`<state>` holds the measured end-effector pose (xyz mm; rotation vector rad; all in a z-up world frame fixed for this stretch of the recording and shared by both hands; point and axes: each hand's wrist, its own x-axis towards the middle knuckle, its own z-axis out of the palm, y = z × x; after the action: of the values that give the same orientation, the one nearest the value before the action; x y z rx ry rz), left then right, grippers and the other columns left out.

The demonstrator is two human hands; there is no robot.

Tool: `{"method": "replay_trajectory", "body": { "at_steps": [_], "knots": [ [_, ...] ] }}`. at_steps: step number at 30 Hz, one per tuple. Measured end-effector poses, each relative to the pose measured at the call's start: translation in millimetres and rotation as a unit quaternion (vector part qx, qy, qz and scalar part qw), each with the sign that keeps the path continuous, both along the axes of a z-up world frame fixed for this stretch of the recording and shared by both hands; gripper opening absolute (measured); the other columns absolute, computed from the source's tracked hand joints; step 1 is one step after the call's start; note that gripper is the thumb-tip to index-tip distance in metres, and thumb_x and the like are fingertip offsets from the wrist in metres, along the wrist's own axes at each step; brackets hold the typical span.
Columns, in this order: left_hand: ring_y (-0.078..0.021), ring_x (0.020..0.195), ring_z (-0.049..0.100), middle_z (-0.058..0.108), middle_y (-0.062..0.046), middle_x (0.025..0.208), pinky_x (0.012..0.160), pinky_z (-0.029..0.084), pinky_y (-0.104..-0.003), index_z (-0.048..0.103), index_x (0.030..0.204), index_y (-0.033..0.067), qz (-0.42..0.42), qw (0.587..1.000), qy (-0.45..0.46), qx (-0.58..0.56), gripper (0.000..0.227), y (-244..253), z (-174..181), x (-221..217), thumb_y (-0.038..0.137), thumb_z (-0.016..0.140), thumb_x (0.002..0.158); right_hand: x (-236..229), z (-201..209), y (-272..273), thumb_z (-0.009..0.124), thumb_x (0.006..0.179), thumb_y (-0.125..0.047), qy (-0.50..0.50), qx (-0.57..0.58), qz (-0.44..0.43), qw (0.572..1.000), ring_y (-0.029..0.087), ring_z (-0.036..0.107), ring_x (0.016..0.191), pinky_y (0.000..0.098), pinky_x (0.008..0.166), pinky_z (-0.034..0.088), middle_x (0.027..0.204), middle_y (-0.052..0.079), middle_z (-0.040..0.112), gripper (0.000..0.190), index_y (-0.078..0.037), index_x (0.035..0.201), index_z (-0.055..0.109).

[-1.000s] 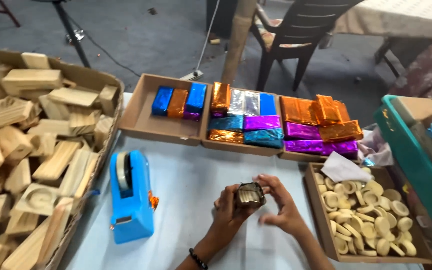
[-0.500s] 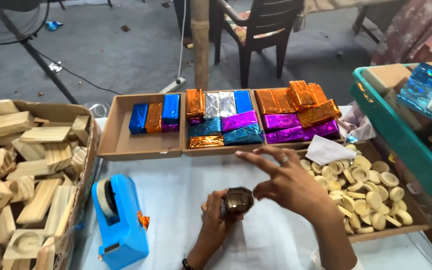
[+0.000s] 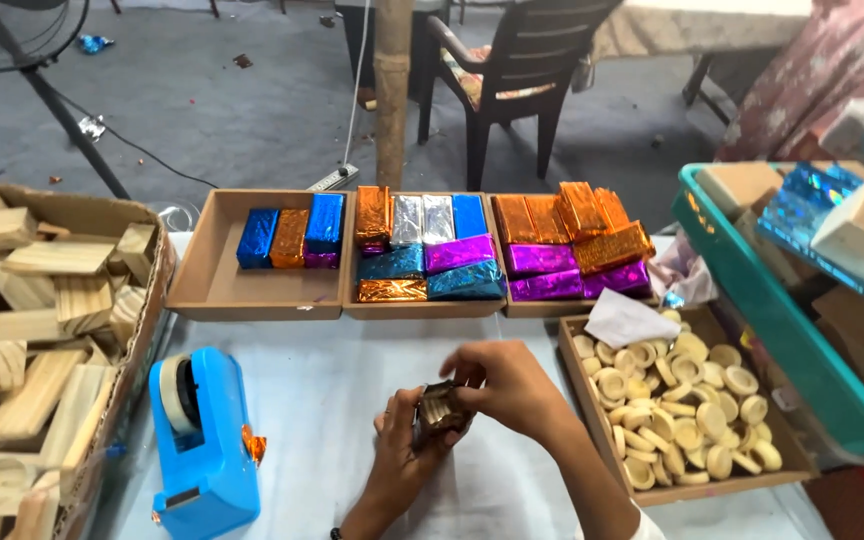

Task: Wrapping wooden blocks in decorative foil.

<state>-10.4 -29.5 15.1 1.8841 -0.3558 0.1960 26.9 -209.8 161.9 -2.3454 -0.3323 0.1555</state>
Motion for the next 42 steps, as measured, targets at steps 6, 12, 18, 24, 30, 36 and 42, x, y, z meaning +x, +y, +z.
{"method": "replay_trajectory", "body": {
  "at_steps": [6,12,18,24,30,36,42],
  "knots": [
    [-0.0247,0.111,0.057,0.064,-0.008,0.118,0.099,0.036,-0.041,0.051,0.133,0.0119,-0.008,0.998,0.001,-0.059,0.060,2.5,10.1,-0.3,0.042,0.074,0.087,-9.3,20.6,-16.6,0.078,0.080,-0.012,-0.078,0.077,-0.013,0.994,0.013,0.075,0.073,0.0298,0.065,0.059,0.087,0.001,0.078,0.015,-0.009,0.095,0.080],
    [-0.0176,0.111,0.066,0.072,-0.007,0.116,0.098,0.051,-0.032,0.061,0.127,0.0052,-0.127,0.953,0.087,-0.262,0.052,11.5,33.0,2.8,0.049,0.054,0.099,-22.5,30.0,-27.4,0.086,0.074,-0.026,-0.055,0.065,0.075,0.994,0.017,0.069,0.103,0.0344,0.084,0.056,0.111,0.001,0.074,0.037,-0.015,0.108,0.076],
    [-0.0130,0.102,0.066,0.074,-0.006,0.109,0.092,0.051,-0.027,0.069,0.122,0.0018,-0.133,0.934,0.164,-0.288,0.044,9.8,25.0,19.7,0.035,0.047,0.104,-37.9,28.9,-19.3,0.091,0.071,-0.035,-0.163,-0.025,0.146,0.975,0.035,0.042,0.139,0.0502,0.111,0.037,0.144,0.005,0.056,0.036,-0.017,0.100,0.079],
    [-0.0133,0.095,0.063,0.073,-0.008,0.101,0.086,0.049,-0.029,0.071,0.115,-0.0026,-0.096,0.923,0.199,-0.316,0.039,7.8,9.3,20.9,0.030,0.051,0.105,-39.1,15.3,-0.8,0.091,0.064,-0.035,-0.200,-0.132,0.135,0.962,0.037,0.033,0.146,0.0561,0.106,0.034,0.151,0.005,0.051,0.032,-0.017,0.087,0.079],
    [-0.0147,0.102,0.063,0.074,-0.009,0.106,0.093,0.047,-0.030,0.069,0.118,-0.0037,-0.101,0.910,0.194,-0.353,0.050,6.2,1.0,21.0,0.039,0.047,0.105,-36.9,-1.5,-7.5,0.089,0.071,-0.027,-0.243,-0.135,0.114,0.954,0.033,0.037,0.148,0.0542,0.109,0.035,0.146,0.002,0.058,0.015,-0.018,0.079,0.079],
    [-0.0149,0.113,0.064,0.070,-0.007,0.120,0.096,0.053,-0.032,0.058,0.133,0.0029,-0.162,0.925,0.161,-0.303,0.055,10.1,9.8,20.2,0.023,0.073,0.084,-28.6,-15.1,-15.1,0.090,0.075,-0.027,-0.262,-0.067,0.114,0.956,0.031,0.041,0.149,0.0529,0.114,0.032,0.148,0.001,0.059,0.017,-0.019,0.083,0.078],
    [-0.0135,0.104,0.065,0.072,-0.005,0.113,0.088,0.056,-0.031,0.065,0.126,0.0025,-0.116,0.954,0.151,-0.233,0.049,14.7,6.3,11.3,0.020,0.081,0.083,-15.0,-76.0,-19.9,0.096,0.062,-0.035,-0.129,0.284,0.145,0.939,0.028,0.044,0.145,0.0461,0.115,0.038,0.155,0.009,0.049,0.084,-0.015,0.133,0.056]
  ]
}}
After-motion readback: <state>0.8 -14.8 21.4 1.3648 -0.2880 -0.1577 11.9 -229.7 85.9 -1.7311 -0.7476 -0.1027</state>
